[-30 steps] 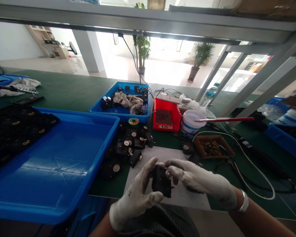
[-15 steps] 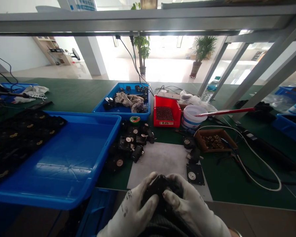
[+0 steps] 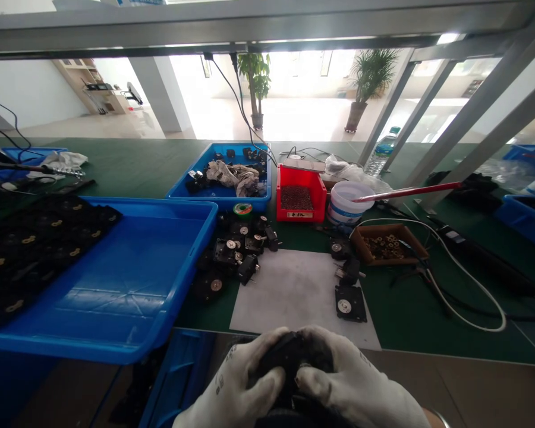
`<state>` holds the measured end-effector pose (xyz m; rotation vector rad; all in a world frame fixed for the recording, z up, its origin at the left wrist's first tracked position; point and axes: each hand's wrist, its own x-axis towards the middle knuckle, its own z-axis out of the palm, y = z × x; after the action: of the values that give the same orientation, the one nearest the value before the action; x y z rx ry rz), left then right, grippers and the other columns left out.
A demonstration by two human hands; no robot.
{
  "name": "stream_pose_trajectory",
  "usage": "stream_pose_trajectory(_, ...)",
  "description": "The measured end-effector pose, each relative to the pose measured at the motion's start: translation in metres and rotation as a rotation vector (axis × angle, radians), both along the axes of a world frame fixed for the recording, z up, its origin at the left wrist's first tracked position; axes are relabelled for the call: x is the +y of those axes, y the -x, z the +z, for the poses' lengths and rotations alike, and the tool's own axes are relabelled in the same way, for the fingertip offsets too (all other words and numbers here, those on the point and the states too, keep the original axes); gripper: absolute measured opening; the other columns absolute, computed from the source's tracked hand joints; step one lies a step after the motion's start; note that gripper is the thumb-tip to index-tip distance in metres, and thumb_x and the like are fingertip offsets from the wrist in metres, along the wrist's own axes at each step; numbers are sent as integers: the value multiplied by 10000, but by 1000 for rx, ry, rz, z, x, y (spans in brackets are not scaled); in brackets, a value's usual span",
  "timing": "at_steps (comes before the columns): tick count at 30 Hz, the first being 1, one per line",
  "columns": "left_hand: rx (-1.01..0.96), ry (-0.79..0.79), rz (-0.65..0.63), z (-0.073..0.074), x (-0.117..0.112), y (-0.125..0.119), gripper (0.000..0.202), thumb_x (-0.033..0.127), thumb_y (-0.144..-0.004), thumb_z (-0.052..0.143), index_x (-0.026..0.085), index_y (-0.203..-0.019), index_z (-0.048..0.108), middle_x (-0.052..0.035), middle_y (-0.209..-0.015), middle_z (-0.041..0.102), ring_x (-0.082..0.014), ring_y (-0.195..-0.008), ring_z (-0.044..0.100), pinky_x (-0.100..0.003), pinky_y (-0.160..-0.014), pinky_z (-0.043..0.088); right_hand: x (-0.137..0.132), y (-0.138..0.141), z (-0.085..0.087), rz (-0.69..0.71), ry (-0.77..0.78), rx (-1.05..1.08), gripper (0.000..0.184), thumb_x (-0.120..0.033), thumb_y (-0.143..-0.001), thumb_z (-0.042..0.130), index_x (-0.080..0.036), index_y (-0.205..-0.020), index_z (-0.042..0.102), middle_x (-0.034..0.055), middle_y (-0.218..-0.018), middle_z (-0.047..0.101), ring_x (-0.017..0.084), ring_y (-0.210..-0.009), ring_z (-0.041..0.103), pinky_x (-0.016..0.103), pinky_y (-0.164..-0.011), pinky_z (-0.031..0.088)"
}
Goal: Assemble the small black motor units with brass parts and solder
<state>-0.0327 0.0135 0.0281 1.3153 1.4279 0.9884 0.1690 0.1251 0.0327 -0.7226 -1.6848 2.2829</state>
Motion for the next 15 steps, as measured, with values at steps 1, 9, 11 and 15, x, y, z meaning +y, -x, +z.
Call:
stream_pose_trajectory(1,-5,0,0,0,0,-1,466,223,-946,627,228,-1410,672,-62,-1318,767,-298,-1161,741,-274,-944,605,-2,-1,-2,-11,-15,-2,642,-706,-835,781,-137,-1111,670,133,-1056,744,291,-977,699,370,-814,560)
stream_pose_trajectory(9,-25,61,43,-19,-3,-8,455,291,-958,608,233,-1403,678,-74,-1338,755,-294,-1228,715,-293,-1051,564,-11,-4,-21,-140,-73,-47,582,-657,-837,773,-147,-1111,710,113,-1012,752,278,-929,705,370,-803,577)
stream_pose_trajectory(11,-46,139,102,-32,-6,-8,497,389,-956,627,234,-1426,664,-88,-1406,715,-326,-1333,648,-353,-1140,517,-8,-6,-17,-127,-89,-58,600,-665,-846,754,-140,-1133,717,116,-1035,759,285,-955,711,360,-808,576)
stream_pose_trajectory(15,-27,323,131,-47,-1,-12,680,564,-889,719,312,-1507,586,-73,-1533,615,-387,-1468,507,-504,-1246,394,-2,-18,6,-51,-242,-148,501,-579,-886,736,-161,-1163,734,89,-1035,778,266,-955,722,280,-743,560)
